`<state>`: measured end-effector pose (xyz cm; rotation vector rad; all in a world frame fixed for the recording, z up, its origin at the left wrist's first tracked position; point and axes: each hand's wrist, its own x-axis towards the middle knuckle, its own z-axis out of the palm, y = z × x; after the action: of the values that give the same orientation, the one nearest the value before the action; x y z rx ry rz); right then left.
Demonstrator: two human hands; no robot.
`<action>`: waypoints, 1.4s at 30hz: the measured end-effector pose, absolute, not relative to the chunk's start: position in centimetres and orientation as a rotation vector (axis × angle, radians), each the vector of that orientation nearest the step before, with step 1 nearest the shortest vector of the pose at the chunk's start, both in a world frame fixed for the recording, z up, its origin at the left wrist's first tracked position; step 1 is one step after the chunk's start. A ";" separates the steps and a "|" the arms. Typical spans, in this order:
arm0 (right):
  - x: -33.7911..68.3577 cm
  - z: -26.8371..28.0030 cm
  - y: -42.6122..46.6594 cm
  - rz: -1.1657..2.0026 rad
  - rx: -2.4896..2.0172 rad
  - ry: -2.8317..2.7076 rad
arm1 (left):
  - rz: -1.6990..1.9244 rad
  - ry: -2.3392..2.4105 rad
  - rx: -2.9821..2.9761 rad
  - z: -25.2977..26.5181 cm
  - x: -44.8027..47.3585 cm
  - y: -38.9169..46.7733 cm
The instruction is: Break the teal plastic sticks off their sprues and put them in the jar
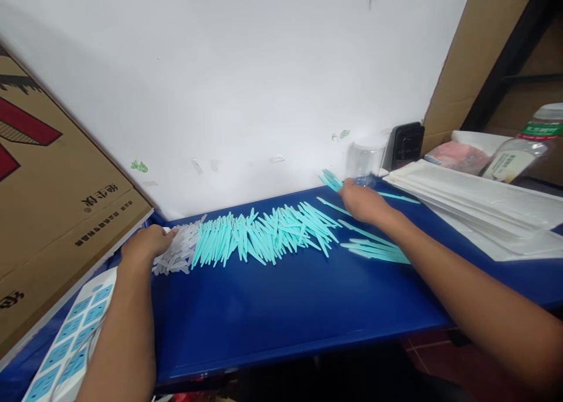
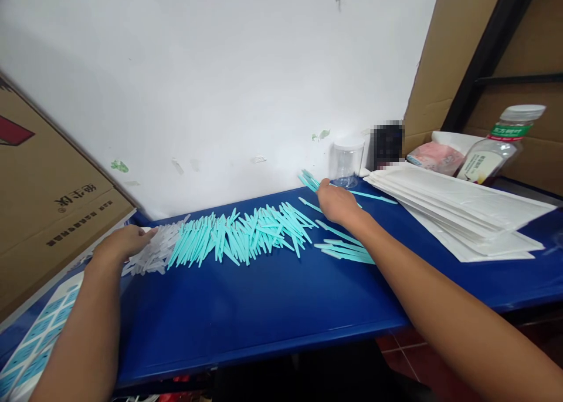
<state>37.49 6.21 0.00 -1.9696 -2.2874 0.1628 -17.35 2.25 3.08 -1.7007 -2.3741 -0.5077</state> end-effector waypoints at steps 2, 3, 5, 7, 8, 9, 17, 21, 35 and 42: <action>36.9 0.6 5.4 0.179 -1.870 -2.299 | -0.380 -2.387 -1.628 3.6 -15.1 2.0; 36.5 0.9 4.9 0.229 -1.780 -2.317 | -0.399 -2.306 -1.628 3.8 -13.5 1.8; 35.6 1.4 3.8 0.443 -1.520 -2.355 | -0.665 -2.023 -1.810 3.7 -9.4 1.4; 34.7 1.7 2.5 0.672 -1.290 -2.380 | -1.029 -1.875 -1.980 2.9 -5.1 0.8; 34.2 1.9 1.9 0.769 -1.204 -2.396 | -1.152 -1.815 -2.125 2.3 -3.0 0.4; 33.7 1.9 1.3 0.856 -1.131 -2.413 | -1.249 -1.772 -2.276 1.6 -1.1 0.0; 31.0 1.5 -1.7 1.269 -0.845 -2.495 | -1.519 -1.569 -2.824 -1.2 5.3 -3.0; 30.4 1.3 -2.1 1.304 -0.863 -2.485 | -1.562 -1.555 -2.763 -1.2 5.8 -3.2; 29.6 1.8 -2.2 1.137 -0.791 -2.403 | -1.618 -1.587 -2.657 -0.8 5.8 -3.3; 29.6 2.0 -2.1 1.103 -0.819 -2.417 | -1.738 -1.657 -2.501 -1.2 6.5 -3.1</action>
<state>29.58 -2.06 2.03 -0.8191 -2.4172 1.1030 6.54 -3.13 -1.22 -2.5011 -1.6572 -1.7382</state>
